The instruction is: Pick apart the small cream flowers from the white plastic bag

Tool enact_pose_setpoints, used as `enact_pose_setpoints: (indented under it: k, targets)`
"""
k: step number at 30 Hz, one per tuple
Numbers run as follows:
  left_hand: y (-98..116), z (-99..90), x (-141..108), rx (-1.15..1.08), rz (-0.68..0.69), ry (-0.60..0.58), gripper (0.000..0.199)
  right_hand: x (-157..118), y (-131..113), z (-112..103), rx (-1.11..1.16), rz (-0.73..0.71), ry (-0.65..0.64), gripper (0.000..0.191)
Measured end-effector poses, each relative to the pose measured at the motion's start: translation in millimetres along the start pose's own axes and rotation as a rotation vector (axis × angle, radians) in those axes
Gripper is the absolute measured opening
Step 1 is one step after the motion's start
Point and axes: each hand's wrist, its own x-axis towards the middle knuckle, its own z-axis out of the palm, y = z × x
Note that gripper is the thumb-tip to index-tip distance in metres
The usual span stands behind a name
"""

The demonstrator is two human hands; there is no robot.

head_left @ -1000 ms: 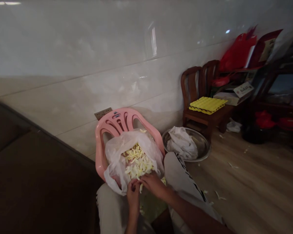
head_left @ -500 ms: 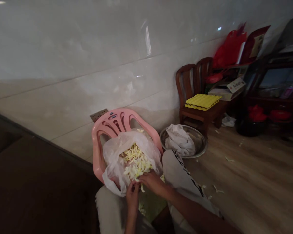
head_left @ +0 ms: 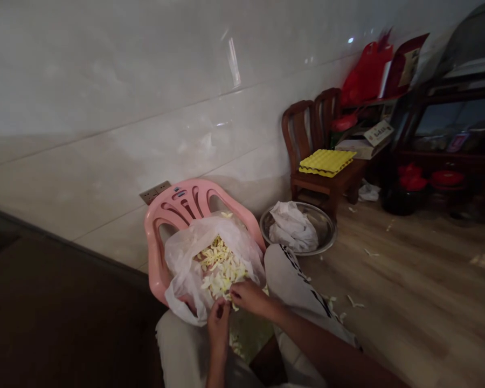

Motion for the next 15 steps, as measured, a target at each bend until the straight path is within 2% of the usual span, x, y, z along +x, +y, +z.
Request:
enact_pose_setpoints:
  k: [4, 10, 13, 15]
  targets:
    - [4, 1.9, 0, 0.015, -0.004, -0.027, 0.044, 2, 1, 1, -0.009, 0.126, 0.029, 0.011]
    - [3, 2.2, 4, -0.051, -0.12, 0.044, 0.04, 10, 12, -12, 0.0, 0.324, 0.182, 0.011]
    - [2, 0.3, 6, -0.048, -0.148, 0.115, 0.041, 11, 20, -19, 0.066, 0.328, 0.264, 0.011]
    - [3, -1.0, 6, -0.038, -0.113, 0.153, 0.04, 10, 23, -19, 0.098, 0.3, 0.281, 0.011]
